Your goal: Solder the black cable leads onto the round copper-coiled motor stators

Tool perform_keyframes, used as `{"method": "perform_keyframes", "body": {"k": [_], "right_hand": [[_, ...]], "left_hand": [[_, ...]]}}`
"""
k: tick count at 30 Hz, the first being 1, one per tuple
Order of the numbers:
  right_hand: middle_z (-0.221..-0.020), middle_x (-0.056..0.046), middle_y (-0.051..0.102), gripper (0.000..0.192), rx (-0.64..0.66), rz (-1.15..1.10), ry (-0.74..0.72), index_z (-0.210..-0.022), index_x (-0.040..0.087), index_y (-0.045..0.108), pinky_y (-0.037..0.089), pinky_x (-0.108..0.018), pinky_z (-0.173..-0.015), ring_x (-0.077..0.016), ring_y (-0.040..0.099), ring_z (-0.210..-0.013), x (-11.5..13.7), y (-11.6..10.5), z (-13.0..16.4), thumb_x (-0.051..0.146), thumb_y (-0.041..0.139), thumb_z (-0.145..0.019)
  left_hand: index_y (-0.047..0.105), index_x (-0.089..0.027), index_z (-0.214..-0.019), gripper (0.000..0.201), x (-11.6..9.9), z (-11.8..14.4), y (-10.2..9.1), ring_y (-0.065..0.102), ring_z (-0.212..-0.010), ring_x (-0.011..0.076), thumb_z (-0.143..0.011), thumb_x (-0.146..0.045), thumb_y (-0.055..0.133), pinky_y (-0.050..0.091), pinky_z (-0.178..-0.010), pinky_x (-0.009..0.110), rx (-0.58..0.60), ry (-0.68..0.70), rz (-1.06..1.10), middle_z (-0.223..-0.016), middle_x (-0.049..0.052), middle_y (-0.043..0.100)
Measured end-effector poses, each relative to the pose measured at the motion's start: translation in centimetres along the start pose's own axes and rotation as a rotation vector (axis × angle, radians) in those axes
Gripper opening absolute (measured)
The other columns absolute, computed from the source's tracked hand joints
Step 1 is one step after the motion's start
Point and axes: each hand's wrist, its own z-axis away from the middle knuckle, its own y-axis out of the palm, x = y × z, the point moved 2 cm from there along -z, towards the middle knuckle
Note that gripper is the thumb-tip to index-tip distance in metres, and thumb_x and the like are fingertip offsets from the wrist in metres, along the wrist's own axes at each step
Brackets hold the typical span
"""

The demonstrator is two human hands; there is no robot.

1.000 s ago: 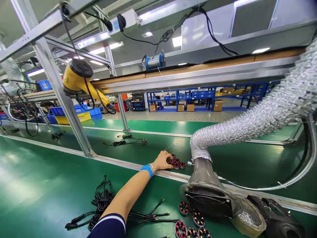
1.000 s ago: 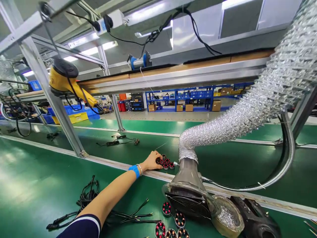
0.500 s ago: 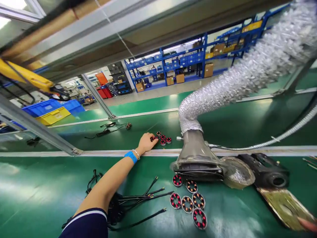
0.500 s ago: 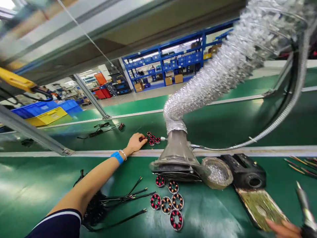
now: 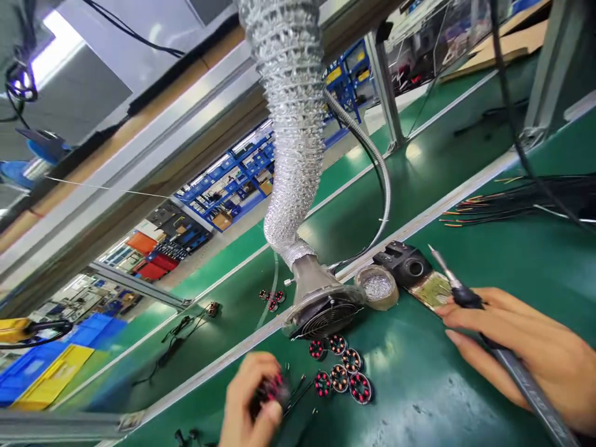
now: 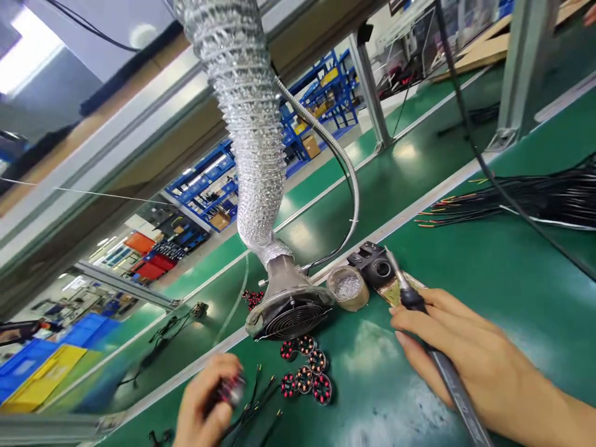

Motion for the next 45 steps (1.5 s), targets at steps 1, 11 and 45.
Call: {"method": "perform_keyframes", "body": {"k": [1, 11, 45], "right_hand": [[-0.087, -0.008, 0.07, 0.017, 0.077, -0.019, -0.038, -0.102, 0.024, 0.07, 0.057, -0.027, -0.066, -0.019, 0.068, -0.083, -0.2, 0.0, 0.3, 0.019, 0.065, -0.086], [-0.091, -0.005, 0.068, 0.029, 0.238, -0.06, -0.136, -0.11, 0.024, 0.059, 0.057, -0.04, -0.078, -0.0254, 0.066, -0.091, 0.0, 0.5, 1.9, 0.011, 0.059, -0.084], [-0.087, -0.004, 0.059, 0.039, 0.844, -0.368, -0.064, -0.11, 0.021, 0.046, 0.048, -0.032, -0.067, -0.021, 0.053, -0.077, 8.9, 5.5, 7.5, 0.009, 0.054, -0.074]], "left_hand": [[0.061, -0.026, -0.089, 0.046, -1.7, 1.1, 2.0, 0.058, -0.08, 0.0262, -0.084, -0.069, 0.044, 0.05, -0.071, 0.04, 0.058, 0.071, 0.045, -0.084, 0.008, 0.062], [0.057, -0.02, -0.113, 0.05, -8.5, 1.9, 13.0, 0.055, -0.1, 0.0319, -0.071, -0.046, 0.065, 0.048, -0.087, 0.05, 0.051, 0.176, -0.149, -0.109, 0.016, 0.06], [0.052, -0.018, -0.073, 0.03, -8.3, 3.8, 12.3, 0.03, -0.054, 0.0098, -0.087, -0.044, 0.052, 0.022, -0.05, 0.022, 0.352, -0.49, 0.668, -0.059, -0.006, 0.037]]}}
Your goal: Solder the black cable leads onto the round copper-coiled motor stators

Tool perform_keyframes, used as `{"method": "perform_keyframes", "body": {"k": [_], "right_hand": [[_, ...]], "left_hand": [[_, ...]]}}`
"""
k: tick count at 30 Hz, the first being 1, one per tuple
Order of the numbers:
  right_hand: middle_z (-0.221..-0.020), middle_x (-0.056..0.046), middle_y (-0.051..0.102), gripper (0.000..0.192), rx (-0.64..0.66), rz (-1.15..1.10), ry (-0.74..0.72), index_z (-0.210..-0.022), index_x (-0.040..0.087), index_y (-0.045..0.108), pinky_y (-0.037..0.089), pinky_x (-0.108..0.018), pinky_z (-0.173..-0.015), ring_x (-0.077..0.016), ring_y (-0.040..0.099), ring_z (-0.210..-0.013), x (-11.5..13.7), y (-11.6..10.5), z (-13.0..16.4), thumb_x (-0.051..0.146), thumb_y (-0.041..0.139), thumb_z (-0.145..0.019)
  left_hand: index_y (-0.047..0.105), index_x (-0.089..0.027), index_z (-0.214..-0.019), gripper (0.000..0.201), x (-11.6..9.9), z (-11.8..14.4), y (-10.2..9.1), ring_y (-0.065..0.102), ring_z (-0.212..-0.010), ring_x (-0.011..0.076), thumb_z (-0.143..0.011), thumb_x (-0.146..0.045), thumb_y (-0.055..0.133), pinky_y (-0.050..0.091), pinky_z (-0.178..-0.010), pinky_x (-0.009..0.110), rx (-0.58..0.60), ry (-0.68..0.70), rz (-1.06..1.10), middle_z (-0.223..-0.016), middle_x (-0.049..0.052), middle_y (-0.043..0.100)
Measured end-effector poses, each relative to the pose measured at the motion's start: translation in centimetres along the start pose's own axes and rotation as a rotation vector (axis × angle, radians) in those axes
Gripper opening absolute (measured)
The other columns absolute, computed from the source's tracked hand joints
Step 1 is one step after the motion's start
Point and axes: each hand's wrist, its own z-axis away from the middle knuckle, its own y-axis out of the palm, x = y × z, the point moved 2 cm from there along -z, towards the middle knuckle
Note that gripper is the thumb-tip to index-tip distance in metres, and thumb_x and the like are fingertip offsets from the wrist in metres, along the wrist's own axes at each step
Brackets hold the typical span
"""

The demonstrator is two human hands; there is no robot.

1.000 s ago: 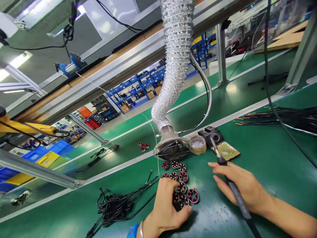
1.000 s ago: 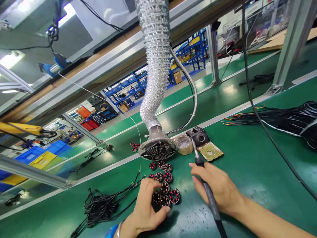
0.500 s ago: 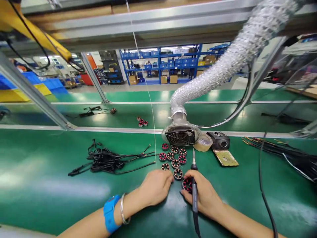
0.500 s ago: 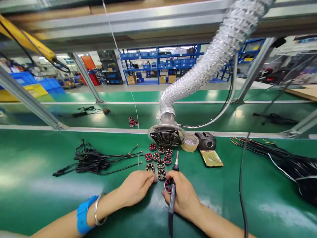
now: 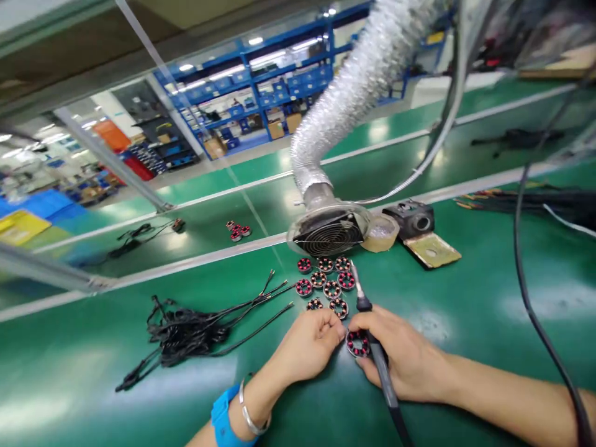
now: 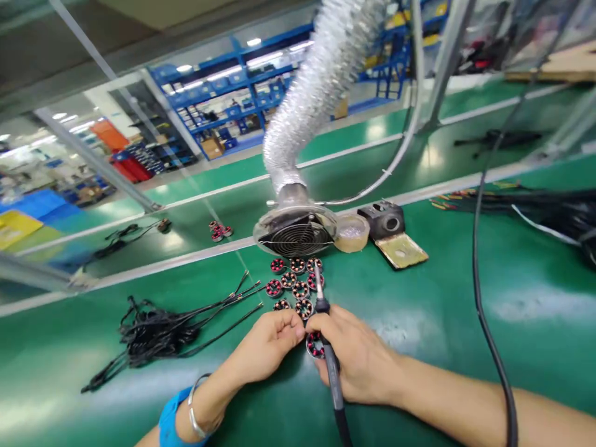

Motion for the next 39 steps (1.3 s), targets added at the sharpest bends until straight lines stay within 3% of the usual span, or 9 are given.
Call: {"method": "perform_keyframes", "body": {"k": [5, 12, 16, 23, 26, 29, 34, 37, 39], "right_hand": [[-0.09, -0.007, 0.057, 0.043, -0.02, 0.018, 0.023, -0.111, 0.019, 0.047, 0.047, -0.034, -0.069, -0.0223, 0.051, -0.08, -0.5, 0.3, -0.2, 0.009, 0.055, -0.07], [-0.091, -0.006, 0.058, 0.036, -0.027, 0.029, 0.01, -0.106, 0.019, 0.047, 0.045, -0.034, -0.07, -0.0215, 0.049, -0.079, -0.5, 0.2, -0.1, 0.009, 0.054, -0.073], [-0.09, -0.007, 0.057, 0.034, -0.006, 0.024, 0.028, -0.105, 0.017, 0.05, 0.045, -0.034, -0.072, -0.0222, 0.049, -0.081, -0.4, 0.2, 0.0, 0.009, 0.054, -0.073], [-0.088, -0.007, 0.056, 0.033, -0.017, 0.049, 0.032, -0.109, 0.017, 0.051, 0.046, -0.034, -0.069, -0.0224, 0.049, -0.078, -0.5, 0.4, -0.2, 0.012, 0.054, -0.076], [-0.088, -0.007, 0.057, 0.033, -0.031, 0.05, 0.027, -0.108, 0.016, 0.05, 0.045, -0.034, -0.068, -0.0226, 0.049, -0.078, -0.6, 0.3, -0.3, 0.011, 0.053, -0.075], [-0.086, -0.006, 0.056, 0.033, -0.024, 0.042, 0.026, -0.105, 0.017, 0.049, 0.045, -0.033, -0.065, -0.0223, 0.049, -0.076, -0.5, 0.2, -0.3, 0.009, 0.053, -0.074], [-0.089, -0.005, 0.054, 0.04, -0.011, -0.048, 0.066, -0.109, 0.021, 0.048, 0.047, -0.032, -0.068, -0.0216, 0.053, -0.081, -0.6, 0.4, 0.2, 0.005, 0.051, -0.073], [-0.09, -0.005, 0.053, 0.043, -0.008, -0.039, 0.074, -0.116, 0.022, 0.046, 0.049, -0.032, -0.068, -0.021, 0.056, -0.081, -1.2, 0.7, 0.7, 0.008, 0.051, -0.076], [-0.092, -0.005, 0.053, 0.045, 0.007, -0.007, 0.074, -0.121, 0.022, 0.044, 0.051, -0.032, -0.069, -0.021, 0.057, -0.082, -1.8, 0.9, 0.9, 0.011, 0.053, -0.078]], "left_hand": [[0.044, -0.018, -0.07, 0.036, -0.1, -0.3, -0.4, 0.024, -0.056, 0.0093, -0.085, -0.049, 0.055, 0.021, -0.053, 0.022, -0.023, -0.04, 0.256, -0.06, -0.007, 0.03], [0.055, -0.017, -0.076, 0.024, -0.1, 0.6, 0.1, 0.021, -0.053, 0.0089, -0.087, -0.038, 0.061, 0.015, -0.05, 0.024, 0.036, -0.126, -0.012, -0.055, -0.009, 0.026], [0.047, -0.017, -0.07, 0.036, -0.3, 0.4, 0.5, 0.023, -0.053, 0.0075, -0.084, -0.047, 0.063, 0.017, -0.049, 0.022, 0.139, -0.174, 0.225, -0.058, -0.008, 0.033], [0.044, -0.021, -0.074, 0.041, -0.7, 0.7, -0.1, 0.006, -0.041, 0.0053, -0.077, -0.053, 0.068, 0.005, -0.041, 0.022, 0.055, -0.32, 0.556, -0.047, -0.014, 0.018], [0.049, -0.017, -0.072, 0.042, -0.8, 0.8, -0.3, 0.015, -0.045, 0.0049, -0.079, -0.054, 0.067, 0.011, -0.043, 0.021, 0.017, -0.245, 0.379, -0.052, -0.011, 0.026], [0.053, -0.014, -0.071, 0.042, -0.8, 0.8, 0.5, 0.025, -0.052, 0.006, -0.08, -0.053, 0.067, 0.018, -0.049, 0.021, 0.079, -0.191, 0.255, -0.058, -0.007, 0.036], [0.053, -0.016, -0.07, 0.042, -1.2, 1.8, 1.7, 0.023, -0.049, 0.0067, -0.074, -0.054, 0.07, 0.016, -0.048, 0.023, 0.121, -0.259, 0.334, -0.053, -0.008, 0.036], [0.056, -0.017, -0.072, 0.036, -1.7, 3.3, 0.1, 0.024, -0.047, 0.0072, -0.076, -0.05, 0.068, 0.018, -0.046, 0.023, 0.21, -0.284, 0.249, -0.053, -0.007, 0.038], [0.059, -0.017, -0.077, 0.025, -1.6, 4.2, -2.3, 0.031, -0.049, 0.0088, -0.085, -0.041, 0.059, 0.022, -0.049, 0.024, 0.089, -0.254, -0.049, -0.055, -0.006, 0.042]]}}
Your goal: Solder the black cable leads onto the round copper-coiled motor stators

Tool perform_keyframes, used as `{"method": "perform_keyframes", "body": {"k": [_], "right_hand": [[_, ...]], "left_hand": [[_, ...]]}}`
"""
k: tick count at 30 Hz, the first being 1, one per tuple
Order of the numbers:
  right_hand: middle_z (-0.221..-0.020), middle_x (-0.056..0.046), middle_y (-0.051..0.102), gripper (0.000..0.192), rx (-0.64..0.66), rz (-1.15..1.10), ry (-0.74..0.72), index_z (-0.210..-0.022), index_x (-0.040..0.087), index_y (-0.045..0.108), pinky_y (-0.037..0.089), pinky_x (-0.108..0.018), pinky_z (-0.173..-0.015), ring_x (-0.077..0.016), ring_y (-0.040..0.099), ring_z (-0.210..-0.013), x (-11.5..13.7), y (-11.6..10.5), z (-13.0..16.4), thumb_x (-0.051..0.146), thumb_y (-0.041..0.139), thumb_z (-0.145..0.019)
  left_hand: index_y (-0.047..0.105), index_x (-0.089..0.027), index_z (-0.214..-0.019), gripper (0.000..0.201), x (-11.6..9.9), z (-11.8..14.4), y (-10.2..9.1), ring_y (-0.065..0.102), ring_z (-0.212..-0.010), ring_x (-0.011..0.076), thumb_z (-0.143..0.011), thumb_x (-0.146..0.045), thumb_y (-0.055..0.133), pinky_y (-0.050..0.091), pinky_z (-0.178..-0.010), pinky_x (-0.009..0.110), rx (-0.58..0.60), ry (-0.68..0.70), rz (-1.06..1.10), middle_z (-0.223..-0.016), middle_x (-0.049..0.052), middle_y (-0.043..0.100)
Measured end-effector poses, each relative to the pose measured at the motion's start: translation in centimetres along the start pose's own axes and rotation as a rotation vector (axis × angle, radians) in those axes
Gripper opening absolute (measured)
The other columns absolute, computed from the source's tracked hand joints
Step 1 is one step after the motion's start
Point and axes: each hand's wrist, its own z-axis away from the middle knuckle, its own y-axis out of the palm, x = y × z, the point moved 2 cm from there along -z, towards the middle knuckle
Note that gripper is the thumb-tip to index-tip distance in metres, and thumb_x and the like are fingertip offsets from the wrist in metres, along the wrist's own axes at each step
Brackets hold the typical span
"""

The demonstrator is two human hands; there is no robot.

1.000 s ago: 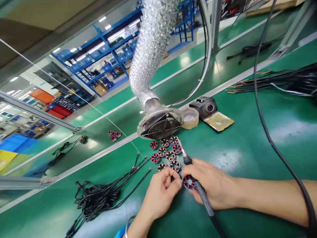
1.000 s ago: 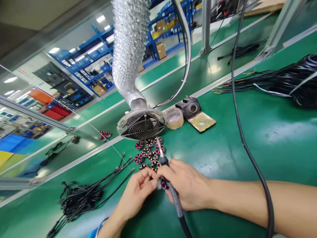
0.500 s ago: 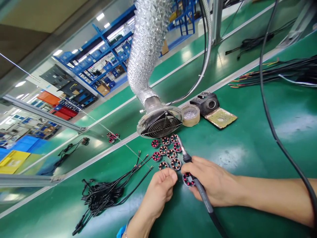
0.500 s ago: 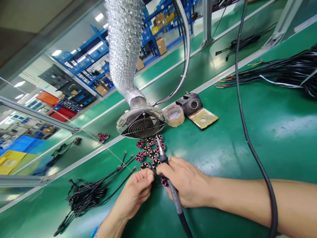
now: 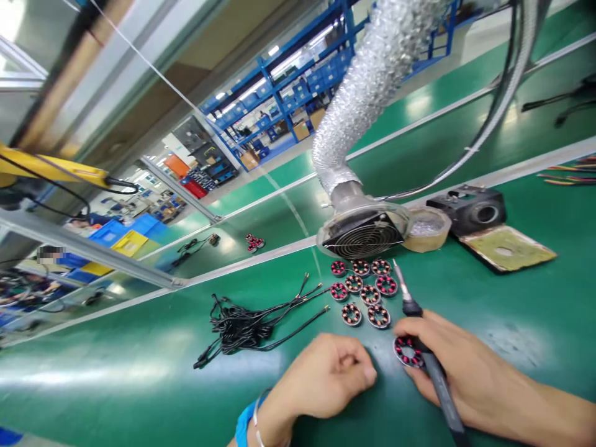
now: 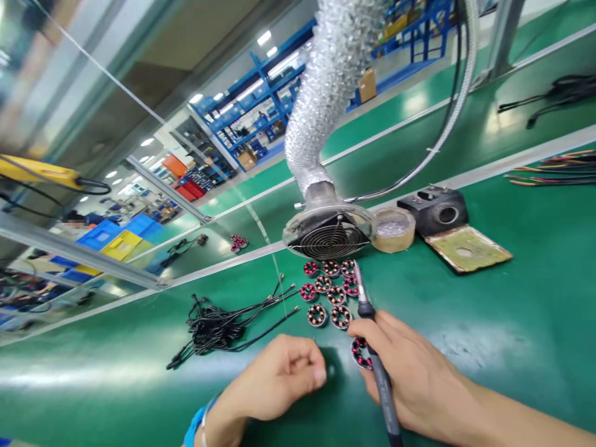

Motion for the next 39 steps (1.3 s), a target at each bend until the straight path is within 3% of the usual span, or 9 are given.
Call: {"method": "perform_keyframes", "body": {"k": [4, 10, 13, 16, 19, 24, 28, 35, 39], "right_hand": [[-0.086, -0.003, 0.053, 0.044, 0.001, 0.063, -0.006, -0.122, 0.022, 0.043, 0.052, -0.032, -0.065, -0.0194, 0.058, -0.074, -0.7, -0.5, -0.1, 0.015, 0.055, -0.081], [-0.083, -0.003, 0.054, 0.043, -0.011, 0.094, -0.029, -0.122, 0.023, 0.044, 0.054, -0.034, -0.058, -0.0188, 0.058, -0.063, -1.7, -0.7, 0.3, 0.023, 0.059, -0.082], [-0.088, -0.006, 0.056, 0.044, -0.012, 0.08, -0.008, -0.124, 0.025, 0.045, 0.057, -0.037, -0.06, -0.0202, 0.059, -0.064, -2.7, 0.2, 0.8, 0.025, 0.06, -0.083], [-0.088, -0.006, 0.058, 0.048, -0.021, 0.048, 0.002, -0.125, 0.027, 0.046, 0.058, -0.039, -0.061, -0.0223, 0.06, -0.066, -3.4, 1.0, 1.1, 0.026, 0.064, -0.081], [-0.088, -0.006, 0.059, 0.051, -0.044, 0.028, -0.009, -0.126, 0.027, 0.047, 0.059, -0.04, -0.062, -0.0237, 0.062, -0.069, -3.1, 0.8, 0.7, 0.024, 0.065, -0.079], [-0.095, -0.007, 0.062, 0.054, -0.118, 0.077, -0.081, -0.127, 0.024, 0.046, 0.059, -0.039, -0.07, -0.0246, 0.064, -0.081, -0.3, -1.4, -0.4, 0.021, 0.065, -0.077], [-0.099, -0.005, 0.063, 0.036, -0.218, -0.057, -0.069, -0.118, 0.024, 0.046, 0.057, -0.033, -0.074, -0.0183, 0.064, -0.083, 2.4, -3.1, -0.8, 0.017, 0.056, -0.084], [-0.085, 0.001, 0.062, 0.024, -0.165, -0.301, 0.038, -0.104, 0.024, 0.046, 0.052, -0.023, -0.064, -0.0121, 0.06, -0.07, 3.5, -3.1, -1.2, 0.012, 0.053, -0.084], [-0.08, 0.001, 0.061, 0.02, -0.226, -0.285, -0.029, -0.1, 0.024, 0.048, 0.049, -0.022, -0.061, -0.0115, 0.058, -0.065, 3.5, -2.7, -1.3, 0.011, 0.05, -0.086]], "left_hand": [[0.062, -0.019, -0.094, 0.013, 1.3, 0.3, -5.1, 0.042, -0.056, 0.0143, -0.087, -0.027, 0.055, 0.025, -0.058, 0.027, -0.528, -0.004, -0.554, -0.055, -0.004, 0.047], [0.065, -0.019, -0.069, 0.011, 3.1, 1.3, -8.8, 0.042, -0.05, 0.0114, -0.076, -0.028, 0.068, 0.028, -0.053, 0.023, -0.361, 0.115, -0.343, -0.053, -0.003, 0.053], [0.06, -0.019, -0.06, 0.034, 3.7, 6.3, -11.8, 0.033, -0.041, 0.0086, -0.072, -0.048, 0.072, 0.025, -0.044, 0.022, -0.488, 0.442, 0.011, -0.045, -0.005, 0.042], [0.047, -0.021, -0.053, 0.055, 3.9, 11.6, -14.1, 0.009, -0.034, 0.0061, -0.071, -0.072, 0.06, 0.015, -0.038, 0.022, -0.722, 0.82, 0.201, -0.038, -0.011, 0.01], [0.052, -0.024, -0.062, 0.047, 3.2, 13.6, -13.4, -0.006, -0.035, 0.0053, -0.081, -0.066, 0.055, 0.012, -0.036, 0.02, -0.912, 1.268, 0.477, -0.042, -0.012, -0.002], [0.066, -0.019, -0.075, 0.023, 0.2, 6.0, -5.2, 0.018, -0.04, 0.0061, -0.078, -0.041, 0.072, 0.017, -0.042, 0.022, -0.494, 0.72, 0.227, -0.045, -0.01, 0.025], [0.065, -0.017, -0.076, 0.014, -1.6, 0.8, 0.8, 0.023, -0.047, 0.0074, -0.083, -0.03, 0.065, 0.017, -0.047, 0.023, -0.269, 0.274, -0.115, -0.048, -0.009, 0.026], [0.062, -0.019, -0.081, 0.016, -1.6, 0.3, 1.9, 0.032, -0.049, 0.0103, -0.087, -0.034, 0.06, 0.021, -0.052, 0.025, -0.327, 0.248, -0.303, -0.05, -0.008, 0.032], [0.063, -0.021, -0.085, 0.021, -1.5, 0.9, 2.3, 0.046, -0.058, 0.0137, -0.094, -0.034, 0.05, 0.03, -0.059, 0.026, -0.397, 0.304, -0.333, -0.061, -0.002, 0.053]]}}
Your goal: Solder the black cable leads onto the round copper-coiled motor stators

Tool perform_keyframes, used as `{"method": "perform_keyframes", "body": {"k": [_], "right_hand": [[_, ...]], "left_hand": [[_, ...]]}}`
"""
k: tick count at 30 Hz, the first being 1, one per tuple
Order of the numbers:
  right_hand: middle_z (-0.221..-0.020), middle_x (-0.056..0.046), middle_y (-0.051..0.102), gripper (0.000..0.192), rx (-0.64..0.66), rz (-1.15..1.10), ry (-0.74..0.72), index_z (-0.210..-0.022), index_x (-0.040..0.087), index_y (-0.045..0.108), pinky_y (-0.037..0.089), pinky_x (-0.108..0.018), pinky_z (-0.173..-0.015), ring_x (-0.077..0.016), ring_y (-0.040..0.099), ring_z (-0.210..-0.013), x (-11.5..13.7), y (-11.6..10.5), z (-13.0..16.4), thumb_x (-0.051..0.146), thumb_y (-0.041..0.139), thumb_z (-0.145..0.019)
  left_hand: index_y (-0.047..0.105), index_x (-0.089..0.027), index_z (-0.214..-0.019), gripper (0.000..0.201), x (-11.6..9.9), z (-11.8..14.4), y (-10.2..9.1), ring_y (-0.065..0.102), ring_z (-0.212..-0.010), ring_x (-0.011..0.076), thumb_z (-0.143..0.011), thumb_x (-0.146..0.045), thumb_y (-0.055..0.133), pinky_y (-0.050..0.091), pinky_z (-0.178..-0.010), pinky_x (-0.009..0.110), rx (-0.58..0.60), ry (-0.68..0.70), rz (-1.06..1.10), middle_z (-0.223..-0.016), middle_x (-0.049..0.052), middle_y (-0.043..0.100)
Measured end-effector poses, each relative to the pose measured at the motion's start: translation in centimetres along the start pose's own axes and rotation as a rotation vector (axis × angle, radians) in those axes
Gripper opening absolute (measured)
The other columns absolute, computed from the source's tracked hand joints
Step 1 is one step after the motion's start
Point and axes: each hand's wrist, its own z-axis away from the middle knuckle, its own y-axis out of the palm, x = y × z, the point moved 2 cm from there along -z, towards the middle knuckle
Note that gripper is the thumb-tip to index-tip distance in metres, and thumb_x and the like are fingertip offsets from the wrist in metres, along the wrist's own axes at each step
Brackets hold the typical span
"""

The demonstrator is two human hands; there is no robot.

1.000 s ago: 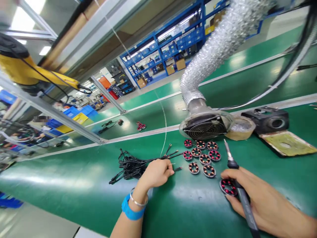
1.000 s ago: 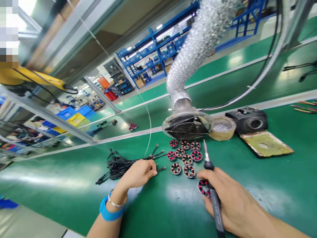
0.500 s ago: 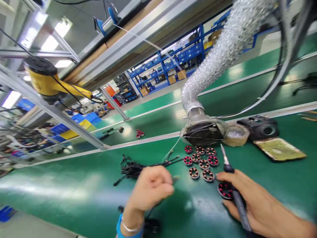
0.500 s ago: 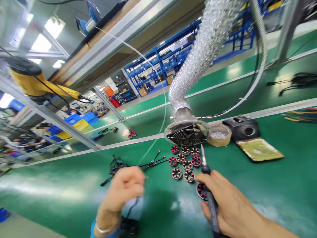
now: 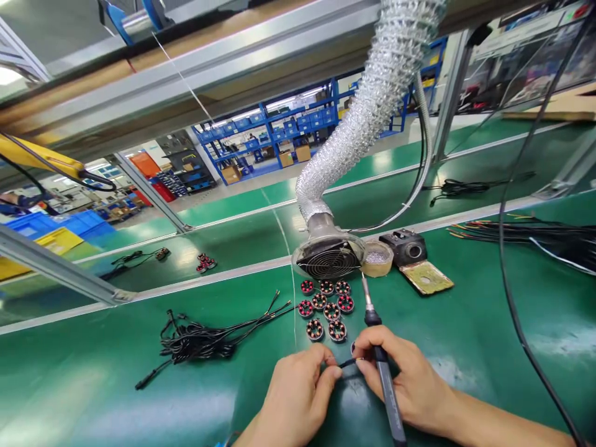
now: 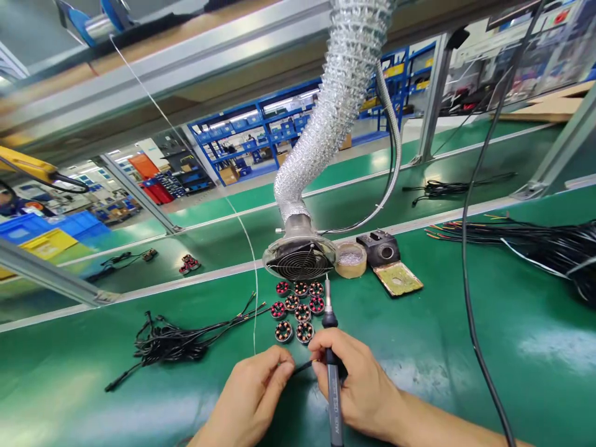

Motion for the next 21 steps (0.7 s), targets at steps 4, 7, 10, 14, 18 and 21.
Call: {"method": "perform_keyframes", "body": {"k": [4, 7, 10, 14, 18, 21], "right_hand": [[-0.082, 0.0, 0.062, 0.019, -0.055, -0.02, -0.062, -0.101, 0.025, 0.05, 0.05, -0.024, -0.061, -0.0127, 0.059, -0.067, -0.2, 0.4, 0.0, 0.011, 0.049, -0.088], [-0.083, -0.001, 0.065, 0.018, -0.068, -0.079, -0.161, -0.1, 0.026, 0.05, 0.051, -0.026, -0.066, -0.0143, 0.063, -0.071, -0.2, 0.8, 0.0, 0.011, 0.049, -0.089], [-0.081, -0.001, 0.066, 0.017, -0.087, -0.095, -0.193, -0.098, 0.025, 0.051, 0.051, -0.027, -0.066, -0.0144, 0.063, -0.071, -0.3, 0.9, -0.2, 0.012, 0.051, -0.088], [-0.08, 0.0, 0.062, 0.012, -0.136, -0.077, 0.044, -0.097, 0.023, 0.052, 0.05, -0.025, -0.063, -0.0127, 0.059, -0.067, -0.8, 0.5, -0.9, 0.017, 0.054, -0.087], [-0.079, 0.002, 0.059, 0.01, -0.103, -0.143, 0.188, -0.096, 0.023, 0.05, 0.049, -0.023, -0.061, -0.0118, 0.057, -0.066, -1.3, 0.5, -1.2, 0.02, 0.055, -0.087], [-0.08, 0.002, 0.06, 0.01, -0.08, -0.161, 0.183, -0.096, 0.023, 0.051, 0.049, -0.023, -0.063, -0.012, 0.057, -0.068, -1.3, 0.7, -1.0, 0.02, 0.055, -0.088]], "left_hand": [[0.065, -0.02, -0.093, 0.036, -0.4, -0.2, 0.4, 0.056, -0.088, 0.0195, -0.099, -0.041, 0.036, 0.04, -0.078, 0.028, -0.039, 0.066, 0.172, -0.094, 0.008, 0.064], [0.061, -0.018, -0.083, 0.051, 0.1, -1.3, 1.8, 0.054, -0.063, 0.0161, -0.094, -0.061, 0.036, 0.039, -0.059, 0.025, 0.26, -0.089, 0.525, -0.071, 0.005, 0.061], [0.053, -0.018, -0.068, 0.061, 0.7, -2.5, 2.9, 0.031, -0.042, 0.0106, -0.086, -0.073, 0.036, 0.025, -0.047, 0.023, 0.411, -0.175, 0.71, -0.046, -0.004, 0.04], [0.054, -0.018, -0.066, 0.049, 0.6, -3.7, 2.3, 0.041, -0.057, 0.0142, -0.093, -0.057, 0.042, 0.027, -0.057, 0.026, 0.043, 0.042, 0.366, -0.06, 0.001, 0.049], [0.057, -0.022, -0.072, 0.029, -0.1, -3.3, 1.7, 0.048, -0.064, 0.0173, -0.096, -0.035, 0.044, 0.028, -0.064, 0.029, -0.132, 0.183, 0.054, -0.068, 0.003, 0.057], [0.055, -0.022, -0.074, 0.028, 0.0, -2.9, 1.7, 0.05, -0.067, 0.0181, -0.096, -0.033, 0.042, 0.03, -0.065, 0.029, -0.104, 0.159, 0.045, -0.072, 0.004, 0.059]]}}
